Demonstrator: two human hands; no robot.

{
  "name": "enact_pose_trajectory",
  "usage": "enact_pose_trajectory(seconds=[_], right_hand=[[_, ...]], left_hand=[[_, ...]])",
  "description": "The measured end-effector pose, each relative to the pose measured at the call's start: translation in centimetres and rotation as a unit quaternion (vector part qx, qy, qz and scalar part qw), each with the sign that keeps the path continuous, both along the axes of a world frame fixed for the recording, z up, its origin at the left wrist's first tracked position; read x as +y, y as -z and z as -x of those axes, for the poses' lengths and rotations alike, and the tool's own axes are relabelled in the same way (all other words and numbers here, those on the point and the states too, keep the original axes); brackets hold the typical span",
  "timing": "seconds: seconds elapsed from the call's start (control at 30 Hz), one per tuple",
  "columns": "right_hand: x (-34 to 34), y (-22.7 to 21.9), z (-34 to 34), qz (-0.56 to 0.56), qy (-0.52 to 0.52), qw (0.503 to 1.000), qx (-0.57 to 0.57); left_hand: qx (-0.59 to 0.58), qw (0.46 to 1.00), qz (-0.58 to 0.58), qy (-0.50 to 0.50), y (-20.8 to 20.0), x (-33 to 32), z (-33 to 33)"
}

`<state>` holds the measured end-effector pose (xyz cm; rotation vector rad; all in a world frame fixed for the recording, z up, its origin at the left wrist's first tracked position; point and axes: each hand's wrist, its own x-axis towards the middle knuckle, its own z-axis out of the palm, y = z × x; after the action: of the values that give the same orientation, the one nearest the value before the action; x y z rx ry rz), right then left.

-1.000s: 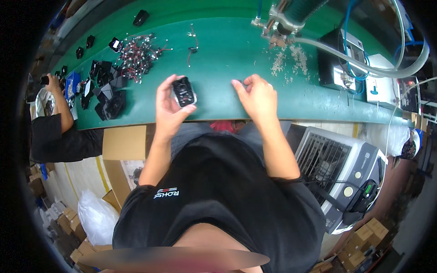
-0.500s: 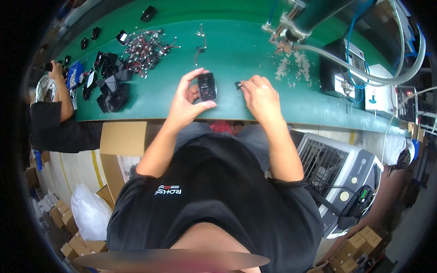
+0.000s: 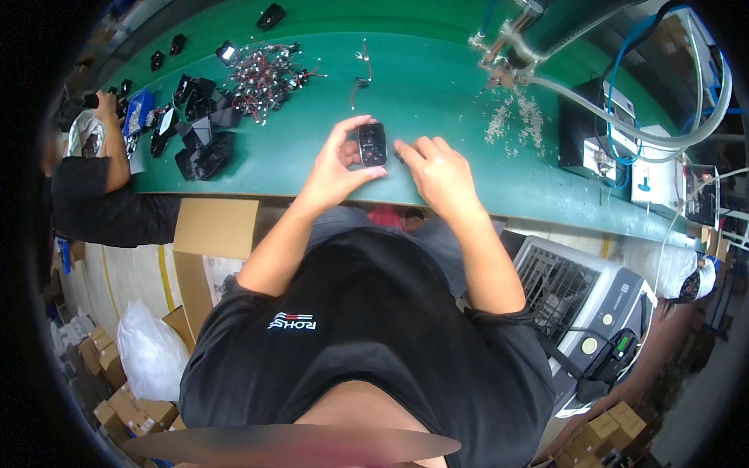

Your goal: The person assembles electronic components by securing them into electronic casings with screws using a pneumatic screwdriver.

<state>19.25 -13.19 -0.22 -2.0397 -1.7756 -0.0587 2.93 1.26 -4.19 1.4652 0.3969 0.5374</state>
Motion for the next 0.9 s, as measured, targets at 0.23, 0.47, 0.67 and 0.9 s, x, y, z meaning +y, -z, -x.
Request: enact_pose_trajectory(seconds=[0.23, 0.47, 0.67, 0.9], right_hand=[[0.2, 0.5, 0.3, -0.059, -0.005, 0.997, 0.043], [1.3, -0.4, 3.1, -0.127, 0.009, 0.982, 0.136], [1.6, -0.9, 3.2, -0.110, 0.019, 0.988, 0.108], [2.7, -1.9, 2.9, -0.018, 0.052, 0.993, 0.105]], left_hand=[[-0.004, 1.000, -0.012, -0.011, 0.2, 0.1, -0.1], [0.046, 0.996, -0.076, 0.004, -0.9, -0.3, -0.3], [0.038, 0.988, -0.150, -0.012, -0.6, -0.3, -0.3], [0.032, 0.970, -0.241, 0.012, -1.9, 0.6, -1.2]])
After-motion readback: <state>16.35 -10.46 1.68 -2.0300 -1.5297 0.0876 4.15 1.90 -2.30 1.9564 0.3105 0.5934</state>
